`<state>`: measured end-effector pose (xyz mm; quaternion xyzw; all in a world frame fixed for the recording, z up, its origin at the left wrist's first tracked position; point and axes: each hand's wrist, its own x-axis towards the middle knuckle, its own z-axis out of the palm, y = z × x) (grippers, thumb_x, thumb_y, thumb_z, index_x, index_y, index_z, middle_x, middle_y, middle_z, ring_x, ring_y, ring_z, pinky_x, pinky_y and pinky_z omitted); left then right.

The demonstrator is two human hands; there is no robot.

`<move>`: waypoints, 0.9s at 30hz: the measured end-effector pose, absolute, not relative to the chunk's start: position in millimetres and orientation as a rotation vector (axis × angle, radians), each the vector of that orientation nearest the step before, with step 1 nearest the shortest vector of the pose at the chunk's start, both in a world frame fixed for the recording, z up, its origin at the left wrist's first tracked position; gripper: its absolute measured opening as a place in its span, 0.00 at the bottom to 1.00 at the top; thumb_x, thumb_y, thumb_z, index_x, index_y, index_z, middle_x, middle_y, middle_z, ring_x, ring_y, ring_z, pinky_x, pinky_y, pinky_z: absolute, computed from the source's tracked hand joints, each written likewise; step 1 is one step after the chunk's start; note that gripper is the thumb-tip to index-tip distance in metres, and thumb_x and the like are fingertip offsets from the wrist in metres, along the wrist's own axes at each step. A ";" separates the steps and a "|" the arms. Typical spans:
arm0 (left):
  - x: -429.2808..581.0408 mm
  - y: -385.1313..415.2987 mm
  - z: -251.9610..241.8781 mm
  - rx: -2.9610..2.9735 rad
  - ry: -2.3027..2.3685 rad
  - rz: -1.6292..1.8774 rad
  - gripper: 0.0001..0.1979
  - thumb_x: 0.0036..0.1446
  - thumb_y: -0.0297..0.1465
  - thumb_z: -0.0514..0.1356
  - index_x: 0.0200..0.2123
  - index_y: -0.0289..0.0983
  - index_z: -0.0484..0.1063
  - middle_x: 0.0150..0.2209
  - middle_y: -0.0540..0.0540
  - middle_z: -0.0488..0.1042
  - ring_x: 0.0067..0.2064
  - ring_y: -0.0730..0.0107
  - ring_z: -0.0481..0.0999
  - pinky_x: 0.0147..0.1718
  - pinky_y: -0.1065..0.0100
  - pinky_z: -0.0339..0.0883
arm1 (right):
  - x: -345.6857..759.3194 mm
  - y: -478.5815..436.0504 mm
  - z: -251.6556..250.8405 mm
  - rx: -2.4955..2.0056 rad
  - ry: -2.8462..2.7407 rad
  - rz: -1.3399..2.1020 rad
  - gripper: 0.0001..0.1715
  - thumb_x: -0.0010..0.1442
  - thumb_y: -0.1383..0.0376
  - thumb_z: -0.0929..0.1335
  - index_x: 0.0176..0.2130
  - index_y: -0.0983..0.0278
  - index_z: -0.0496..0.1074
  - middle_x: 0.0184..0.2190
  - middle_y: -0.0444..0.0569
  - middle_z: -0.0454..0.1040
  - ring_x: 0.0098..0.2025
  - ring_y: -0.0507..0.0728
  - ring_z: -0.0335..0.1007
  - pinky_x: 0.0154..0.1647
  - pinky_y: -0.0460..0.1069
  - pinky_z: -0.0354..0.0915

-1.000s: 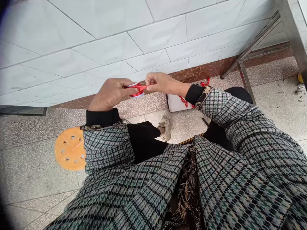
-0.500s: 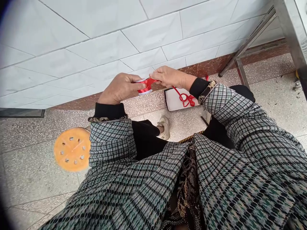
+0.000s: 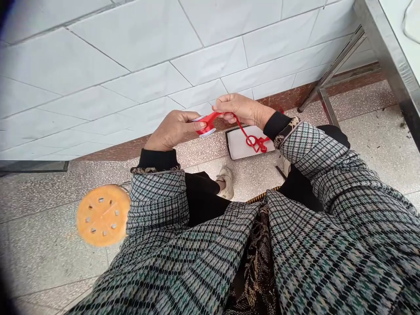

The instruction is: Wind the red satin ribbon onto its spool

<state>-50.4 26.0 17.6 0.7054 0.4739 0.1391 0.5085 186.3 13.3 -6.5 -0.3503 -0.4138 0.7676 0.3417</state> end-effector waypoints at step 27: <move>-57.5 23.4 13.9 1.667 1.014 0.381 0.21 0.53 0.50 0.71 0.24 0.39 0.78 0.21 0.49 0.69 0.25 0.72 0.65 0.25 0.66 0.55 | 203.7 21.3 -12.3 -0.759 -1.110 2.195 0.31 0.56 0.49 0.82 0.28 0.64 0.65 0.19 0.34 0.59 0.19 0.43 0.47 0.17 0.40 0.50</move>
